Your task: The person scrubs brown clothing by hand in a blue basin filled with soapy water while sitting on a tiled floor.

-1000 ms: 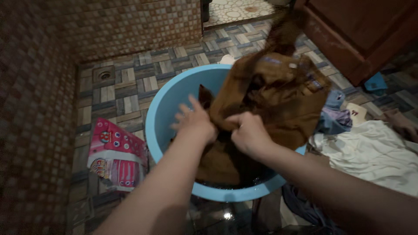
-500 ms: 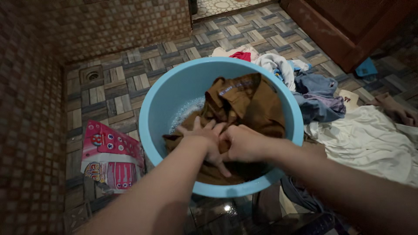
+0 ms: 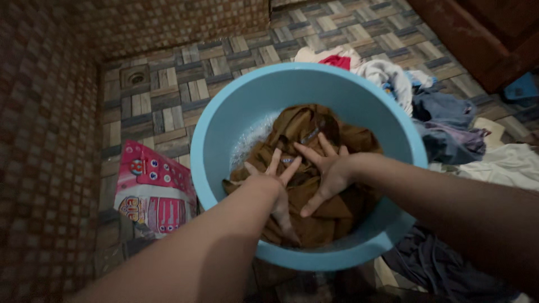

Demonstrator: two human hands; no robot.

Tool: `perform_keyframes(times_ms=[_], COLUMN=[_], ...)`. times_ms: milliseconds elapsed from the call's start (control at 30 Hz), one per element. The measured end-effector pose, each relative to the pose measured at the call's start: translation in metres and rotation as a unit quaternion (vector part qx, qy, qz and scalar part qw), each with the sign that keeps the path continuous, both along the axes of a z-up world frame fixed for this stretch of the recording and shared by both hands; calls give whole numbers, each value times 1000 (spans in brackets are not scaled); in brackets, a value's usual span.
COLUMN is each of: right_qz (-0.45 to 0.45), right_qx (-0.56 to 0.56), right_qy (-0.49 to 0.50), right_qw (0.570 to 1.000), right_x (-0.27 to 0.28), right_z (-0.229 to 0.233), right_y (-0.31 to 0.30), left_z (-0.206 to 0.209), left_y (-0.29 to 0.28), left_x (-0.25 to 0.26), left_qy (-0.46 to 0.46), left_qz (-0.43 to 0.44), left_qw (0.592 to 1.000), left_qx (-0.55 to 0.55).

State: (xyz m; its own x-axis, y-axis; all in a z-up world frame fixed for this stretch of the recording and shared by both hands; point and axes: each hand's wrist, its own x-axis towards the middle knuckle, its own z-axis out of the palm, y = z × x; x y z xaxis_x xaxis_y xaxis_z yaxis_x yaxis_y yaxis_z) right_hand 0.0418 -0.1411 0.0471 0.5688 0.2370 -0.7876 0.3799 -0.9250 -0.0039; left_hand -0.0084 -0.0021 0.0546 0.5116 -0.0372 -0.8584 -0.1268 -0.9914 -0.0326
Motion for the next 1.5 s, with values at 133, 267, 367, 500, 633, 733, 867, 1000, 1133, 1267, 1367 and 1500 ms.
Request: perform_keyframes(times_ms=[133,267,367,500,633,733,867,1000,1133,1267,1367,1500], right_qz=[12,-11,-20,-24,-34,-31,30,83,94,71,44,69], right_qx=[-36,-25,-19,-6,18,22,-47,-105,-108,-90,-48,79], right_qy=[-5,-7,-11,-27,-23,-24,5,36,29,-24,-55,-147], right_qw=[999,1000,1000,999,999,999,998,990,989,993,996,984], right_x=[7,7,4,9,15,22,33,38,31,22,21,32], right_z=[-29,-39,-47,-60,-79,-97,-126,-151,-157,-138,-117,-89], right_y=[7,11,15,13,8,5,3,-4,-4,0,4,-9], left_z=[-32,-48,-58,-81,-128,-174,-213,-223,-218,-192,-156,-85], left_y=[6,7,8,9,8,3,3,3,3,7,9,3], left_x=[3,7,6,8,24,40,41,36,41,38,33,27], left_qy=[-75,-84,-93,-146,-145,-112,-108,-112,-127,-146,-184,-238], left_qz=[-56,-110,19,136,86,71,68,62,63,75,72,79], left_qw=[995,989,995,971,982,989,990,991,989,984,977,963], left_qx=[21,48,-30,-129,-81,-64,-54,-49,-52,-64,-82,-96])
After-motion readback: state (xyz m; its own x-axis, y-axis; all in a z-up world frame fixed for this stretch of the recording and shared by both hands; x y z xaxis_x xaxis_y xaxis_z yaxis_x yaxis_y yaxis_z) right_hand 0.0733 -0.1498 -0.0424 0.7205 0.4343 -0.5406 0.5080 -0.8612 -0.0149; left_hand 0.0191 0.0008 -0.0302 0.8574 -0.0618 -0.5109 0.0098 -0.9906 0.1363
